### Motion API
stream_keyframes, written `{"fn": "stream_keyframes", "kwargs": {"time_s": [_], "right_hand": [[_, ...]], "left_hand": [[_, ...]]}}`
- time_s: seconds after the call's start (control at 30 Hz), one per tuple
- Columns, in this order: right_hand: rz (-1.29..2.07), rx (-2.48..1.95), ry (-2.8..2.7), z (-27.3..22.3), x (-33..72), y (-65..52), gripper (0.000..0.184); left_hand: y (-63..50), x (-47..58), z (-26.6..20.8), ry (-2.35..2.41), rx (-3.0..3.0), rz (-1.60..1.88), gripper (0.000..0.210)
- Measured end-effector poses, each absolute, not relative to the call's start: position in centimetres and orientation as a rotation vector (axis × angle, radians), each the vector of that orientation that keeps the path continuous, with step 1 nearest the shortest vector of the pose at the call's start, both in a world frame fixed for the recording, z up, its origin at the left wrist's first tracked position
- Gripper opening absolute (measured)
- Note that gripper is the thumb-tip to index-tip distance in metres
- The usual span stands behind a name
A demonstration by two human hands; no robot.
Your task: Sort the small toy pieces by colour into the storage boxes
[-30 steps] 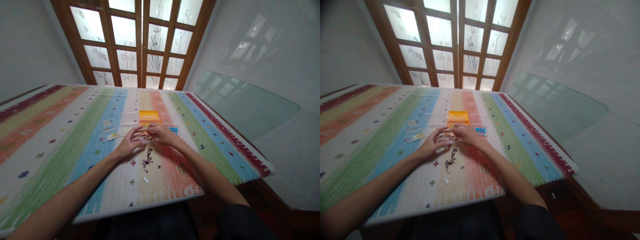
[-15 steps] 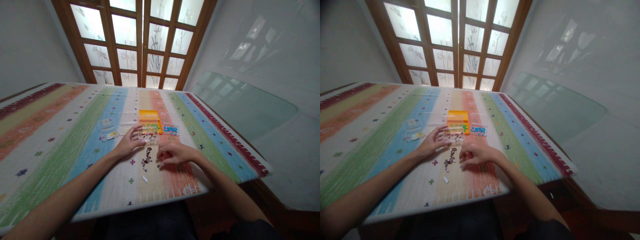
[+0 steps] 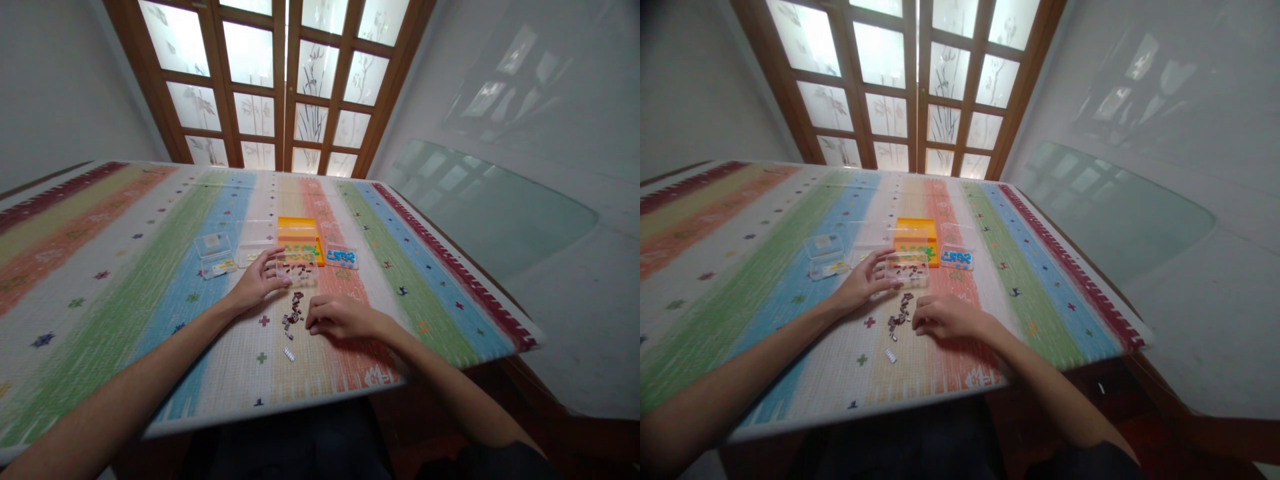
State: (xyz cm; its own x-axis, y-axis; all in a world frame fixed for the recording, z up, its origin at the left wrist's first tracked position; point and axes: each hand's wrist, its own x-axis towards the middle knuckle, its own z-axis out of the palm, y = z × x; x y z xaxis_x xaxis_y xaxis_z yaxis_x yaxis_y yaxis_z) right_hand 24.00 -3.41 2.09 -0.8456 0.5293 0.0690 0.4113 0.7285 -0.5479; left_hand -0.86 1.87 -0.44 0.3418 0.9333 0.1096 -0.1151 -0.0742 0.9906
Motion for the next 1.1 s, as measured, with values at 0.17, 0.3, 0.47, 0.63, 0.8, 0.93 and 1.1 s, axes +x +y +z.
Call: {"fn": "stream_keyframes", "kwargs": {"time_s": [0.17, 0.3, 0.47, 0.63, 0.8, 0.93, 1.1], "right_hand": [[0.707, -0.676, -2.762, 1.6, 22.8, -4.5, 0.012], [0.615, -0.561, -2.791, 1.6, 21.4, -6.0, 0.014], [0.496, -0.535, -2.89, 1.8, 20.4, -6.9, 0.02], [0.423, -0.558, -2.95, 1.7, 20.4, -6.7, 0.028], [0.329, -0.571, -2.968, 1.6, 21.1, -6.4, 0.026], [0.261, -0.642, -2.925, 1.1, 22.2, -6.2, 0.019], [0.25, -0.746, -2.834, 0.8, 24.0, -5.6, 0.019]], "left_hand": [[1.8, -0.8, -0.4, 0.835, 1.35, 1.048, 0.072], [1.8, -0.8, -0.3, 0.833, 1.347, 1.043, 0.071], [1.8, -0.8, -0.3, 0.831, 1.342, 1.056, 0.072], [1.7, -0.8, -0.2, 0.832, 1.347, 1.051, 0.071], [1.6, -0.8, -0.1, 0.828, 1.339, 1.046, 0.07], [1.6, -0.9, -0.1, 0.829, 1.35, 1.046, 0.068], [1.7, -0.9, -0.2, 0.839, 1.367, 1.05, 0.07]]}}
